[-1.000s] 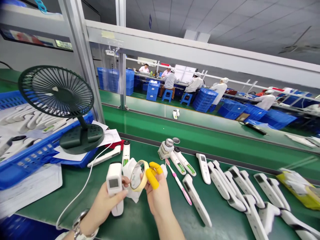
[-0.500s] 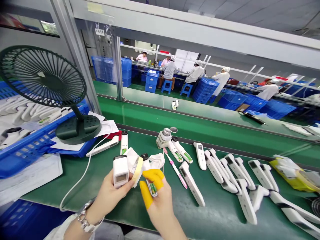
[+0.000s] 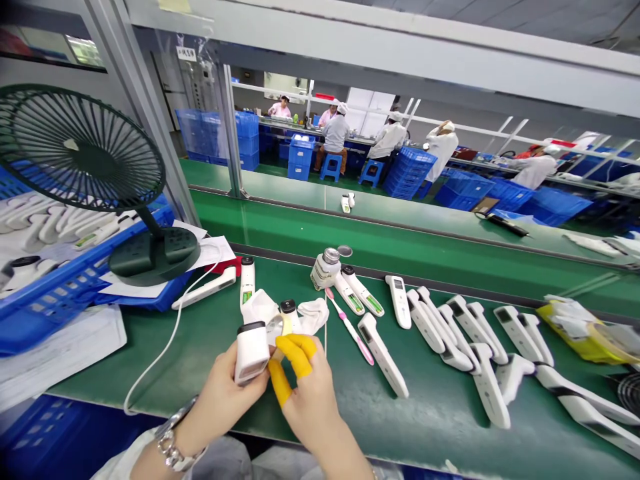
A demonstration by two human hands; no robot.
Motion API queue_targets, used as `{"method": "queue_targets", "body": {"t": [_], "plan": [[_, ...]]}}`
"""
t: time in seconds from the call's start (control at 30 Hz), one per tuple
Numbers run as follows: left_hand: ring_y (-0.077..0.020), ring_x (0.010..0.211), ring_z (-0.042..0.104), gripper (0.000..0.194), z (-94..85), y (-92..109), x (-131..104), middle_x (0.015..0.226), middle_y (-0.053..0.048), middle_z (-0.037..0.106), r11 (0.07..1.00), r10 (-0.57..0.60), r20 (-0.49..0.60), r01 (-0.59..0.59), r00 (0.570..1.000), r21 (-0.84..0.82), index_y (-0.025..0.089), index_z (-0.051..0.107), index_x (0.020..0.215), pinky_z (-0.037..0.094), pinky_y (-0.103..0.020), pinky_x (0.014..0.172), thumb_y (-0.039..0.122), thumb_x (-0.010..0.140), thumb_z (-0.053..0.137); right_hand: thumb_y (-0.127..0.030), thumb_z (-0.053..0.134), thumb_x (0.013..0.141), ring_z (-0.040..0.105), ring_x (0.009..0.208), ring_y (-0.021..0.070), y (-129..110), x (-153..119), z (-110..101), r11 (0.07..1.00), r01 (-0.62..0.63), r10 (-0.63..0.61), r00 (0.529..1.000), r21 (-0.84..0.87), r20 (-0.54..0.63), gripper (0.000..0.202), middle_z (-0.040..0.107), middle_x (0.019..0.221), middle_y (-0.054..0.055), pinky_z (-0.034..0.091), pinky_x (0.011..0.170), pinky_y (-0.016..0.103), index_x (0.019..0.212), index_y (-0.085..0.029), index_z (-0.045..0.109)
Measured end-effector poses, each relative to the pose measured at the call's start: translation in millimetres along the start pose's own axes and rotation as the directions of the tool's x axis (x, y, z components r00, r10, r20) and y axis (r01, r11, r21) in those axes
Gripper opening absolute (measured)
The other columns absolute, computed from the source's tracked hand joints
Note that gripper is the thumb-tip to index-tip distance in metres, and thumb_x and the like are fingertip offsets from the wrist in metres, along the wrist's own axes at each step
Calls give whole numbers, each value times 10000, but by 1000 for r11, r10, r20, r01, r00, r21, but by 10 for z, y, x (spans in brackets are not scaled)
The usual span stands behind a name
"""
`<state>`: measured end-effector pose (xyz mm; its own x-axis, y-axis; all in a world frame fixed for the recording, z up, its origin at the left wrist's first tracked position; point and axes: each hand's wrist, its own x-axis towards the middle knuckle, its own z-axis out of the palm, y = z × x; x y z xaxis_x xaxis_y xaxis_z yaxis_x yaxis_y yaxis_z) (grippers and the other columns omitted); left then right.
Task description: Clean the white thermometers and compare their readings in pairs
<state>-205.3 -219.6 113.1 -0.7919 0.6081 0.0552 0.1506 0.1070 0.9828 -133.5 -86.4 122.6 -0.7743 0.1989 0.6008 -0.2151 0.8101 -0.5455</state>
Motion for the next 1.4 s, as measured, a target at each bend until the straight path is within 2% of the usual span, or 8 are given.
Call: {"method": "queue_targets", "body": {"t": [0.23, 0.4, 0.67, 0.83, 1.03, 1.2, 1.3, 1.4], "plan": [[-146, 661, 590, 251, 13, 49, 34, 775, -8, 657, 1000, 6, 4, -6, 1000, 12, 174, 573, 1013, 439, -219, 607, 229, 769, 565, -44, 525, 771, 567, 782, 187, 20, 0, -42, 998, -38, 38, 999, 46, 8, 430, 587, 866, 31, 486, 677, 315, 1119, -292, 480], [-152, 670, 583, 237, -8, 56, 27, 787, -13, 659, 999, -15, 40, 14, 999, 29, 176, 573, 999, 439, -226, 611, 214, 765, 558, -96, 555, 767, 550, 699, 158, 88, -32, -82, 929, -306, 289, 951, 208, 107, 359, 608, 830, 13, 469, 652, 289, 1082, -266, 534], [-157, 668, 575, 175, -23, 65, -13, 769, -21, 645, 1000, -12, 88, 12, 996, 1, 187, 583, 936, 432, -238, 610, 199, 765, 552, -210, 754, 654, 564, 718, 148, 188, -32, -104, 421, -537, 602, 768, 731, 218, 336, 634, 799, 1, 454, 670, 267, 954, -240, 606], [-148, 716, 576, 127, -148, 124, 22, 828, -26, 638, 981, -87, 246, 126, 965, -148, 186, 571, 873, 443, -242, 660, 184, 746, 581, -244, 779, 634, 551, 669, 129, 241, -46, -140, 262, -529, 637, 723, 807, 267, 329, 634, 745, -5, 435, 603, 230, 924, -225, 623], [-111, 642, 540, 158, -284, 119, 82, 773, -6, 616, 935, -166, 328, 255, 930, -249, 160, 560, 829, 431, -234, 611, 180, 700, 648, -247, 751, 669, 555, 772, 156, 203, -68, -181, 346, -522, 603, 760, 780, 241, 307, 620, 834, 20, 454, 729, 272, 956, -238, 643], [-93, 640, 515, 289, -321, 29, 86, 776, 0, 610, 878, -181, 341, 308, 923, -367, 152, 553, 897, 407, -218, 589, 247, 672, 709, -348, 709, 697, 544, 758, 164, 272, -90, -303, 285, -446, 590, 779, 848, 212, 241, 602, 843, 18, 468, 702, 297, 926, -290, 662], [-102, 666, 528, 360, -340, 4, 88, 777, -2, 613, 827, -213, 359, 363, 909, -429, 153, 542, 938, 410, -224, 603, 255, 651, 733, -272, 709, 704, 544, 925, 215, 227, -132, -372, 589, -428, 474, 870, 685, 136, 316, 588, 998, 38, 443, 836, 364, 1006, -330, 634], [-107, 676, 542, 377, -355, 1, 94, 771, 2, 617, 793, -242, 377, 406, 894, -454, 157, 535, 935, 416, -231, 618, 248, 636, 746, -121, 694, 697, 531, 998, 231, 113, -122, -390, 869, -333, 237, 929, 365, 283, 452, 571, 1076, 52, 419, 892, 380, 1080, -336, 586]]}}
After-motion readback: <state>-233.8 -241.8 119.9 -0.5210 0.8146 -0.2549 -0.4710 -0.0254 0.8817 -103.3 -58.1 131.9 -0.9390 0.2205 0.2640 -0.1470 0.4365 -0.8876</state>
